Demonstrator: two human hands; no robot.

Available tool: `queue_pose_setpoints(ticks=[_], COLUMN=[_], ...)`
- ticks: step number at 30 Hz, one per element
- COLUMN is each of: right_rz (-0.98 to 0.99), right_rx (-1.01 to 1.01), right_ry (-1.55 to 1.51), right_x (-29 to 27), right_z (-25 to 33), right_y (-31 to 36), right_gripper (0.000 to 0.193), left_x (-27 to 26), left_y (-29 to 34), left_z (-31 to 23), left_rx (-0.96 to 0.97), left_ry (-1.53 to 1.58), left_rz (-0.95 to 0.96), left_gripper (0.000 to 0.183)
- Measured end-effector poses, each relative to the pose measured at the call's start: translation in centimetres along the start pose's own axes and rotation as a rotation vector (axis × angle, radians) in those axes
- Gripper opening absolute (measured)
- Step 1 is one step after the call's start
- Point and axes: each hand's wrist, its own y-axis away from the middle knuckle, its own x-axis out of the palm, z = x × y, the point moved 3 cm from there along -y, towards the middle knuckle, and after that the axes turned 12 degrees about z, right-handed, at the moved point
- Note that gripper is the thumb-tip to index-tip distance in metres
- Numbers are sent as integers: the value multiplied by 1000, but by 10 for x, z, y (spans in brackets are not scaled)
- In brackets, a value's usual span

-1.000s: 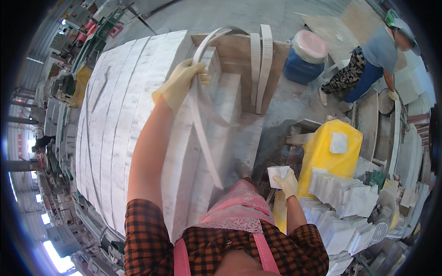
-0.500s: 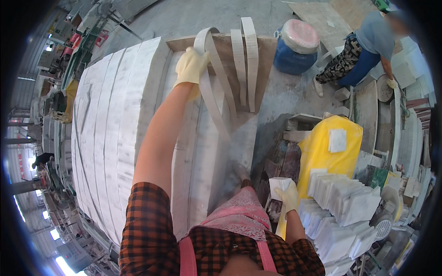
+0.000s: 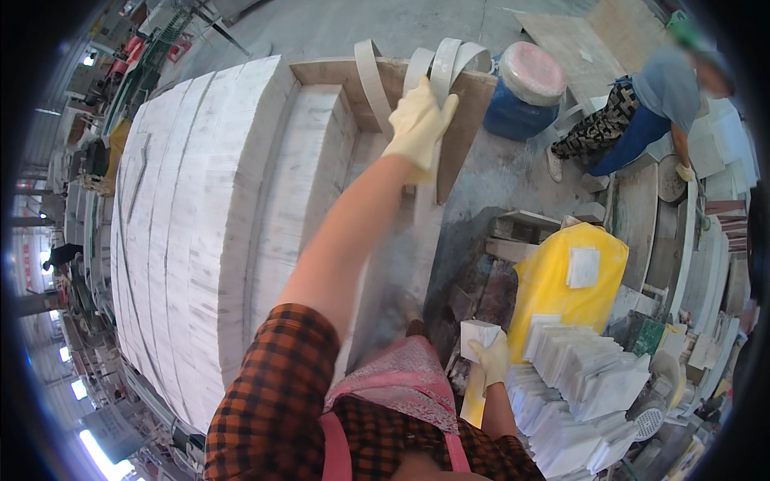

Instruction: The person repeatedly picks up white rectangular boards from a conveyor belt and stacks them into a large bundle. The person wears gloves and an apron while performing the task in a factory setting.

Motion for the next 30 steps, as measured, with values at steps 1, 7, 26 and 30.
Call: queue_pose_setpoints(ticks=[1,7,26,30], right_rz=[-4,39,38,31], right_rx=[14,74,14,-36], right_ry=[12,-18,128,202], right_x=[0,3,14,16], right_z=[-3,-17,-33,-15], right_y=[0,-6,-28,-35], right_gripper=[67,66,79,82], left_x=[1,-12,-68,-116], left_y=[19,24,44,55], left_z=[17,136,116,119], left_rx=[76,-219,35,-52], left_ry=[36,655,1041,1250], left_rz=[-58,-137,376,429], left_gripper=[58,85,37,35])
